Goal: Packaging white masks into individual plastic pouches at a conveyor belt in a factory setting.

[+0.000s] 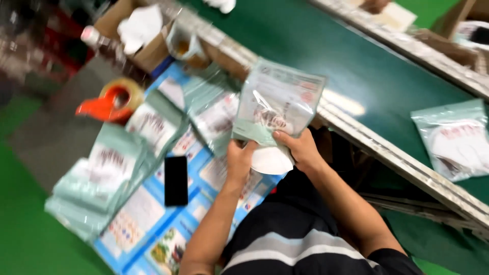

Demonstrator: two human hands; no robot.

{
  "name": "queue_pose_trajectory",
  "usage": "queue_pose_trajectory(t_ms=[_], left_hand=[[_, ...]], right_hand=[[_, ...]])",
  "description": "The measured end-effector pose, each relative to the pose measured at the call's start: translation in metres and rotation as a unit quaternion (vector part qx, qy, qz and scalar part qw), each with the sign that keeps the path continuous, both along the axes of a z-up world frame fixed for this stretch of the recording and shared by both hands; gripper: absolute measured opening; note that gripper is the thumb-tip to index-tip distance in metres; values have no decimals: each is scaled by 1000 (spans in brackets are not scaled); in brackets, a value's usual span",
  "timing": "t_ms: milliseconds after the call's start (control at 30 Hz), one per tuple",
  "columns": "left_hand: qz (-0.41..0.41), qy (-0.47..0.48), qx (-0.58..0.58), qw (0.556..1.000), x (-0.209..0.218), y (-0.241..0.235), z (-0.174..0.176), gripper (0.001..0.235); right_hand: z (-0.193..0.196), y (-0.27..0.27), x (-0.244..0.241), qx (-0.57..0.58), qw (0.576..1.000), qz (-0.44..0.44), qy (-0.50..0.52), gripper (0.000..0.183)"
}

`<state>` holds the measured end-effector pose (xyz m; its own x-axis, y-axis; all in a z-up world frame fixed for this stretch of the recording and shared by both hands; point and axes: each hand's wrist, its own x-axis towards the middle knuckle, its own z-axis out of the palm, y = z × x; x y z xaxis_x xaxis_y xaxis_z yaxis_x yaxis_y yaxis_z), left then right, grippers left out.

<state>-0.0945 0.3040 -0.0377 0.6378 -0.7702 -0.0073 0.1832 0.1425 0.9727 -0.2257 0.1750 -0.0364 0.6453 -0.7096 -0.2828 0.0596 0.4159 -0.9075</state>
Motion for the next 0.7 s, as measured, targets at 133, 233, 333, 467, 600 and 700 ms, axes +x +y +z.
queue_pose_trajectory(t_ms=[133,233,333,467,600,700], left_hand=[[-30,343,-74,936,-25,-11,-14,37],[-130,75,38,988,-30,-20,-72,39],[-106,176,46,978,-24,-37,-106,37],[-21,363,-39,931,-20,-58,-39,35],[22,482,-73,873,-27,-62,23,47],[7,201,-13,980,-10,-47,-3,31]], right_hand=[[6,-20,-12,42,992,-115,-34,53],[4,-25,-18,50,987,-130,-82,49],[-17,-16,-23,-18,996,-81,-28,46],[-29,-5,-17,-28,998,-33,-39,45],[-67,8,-21,3,999,35,20,41],[-30,11,-42,-220,893,370,132,34]])
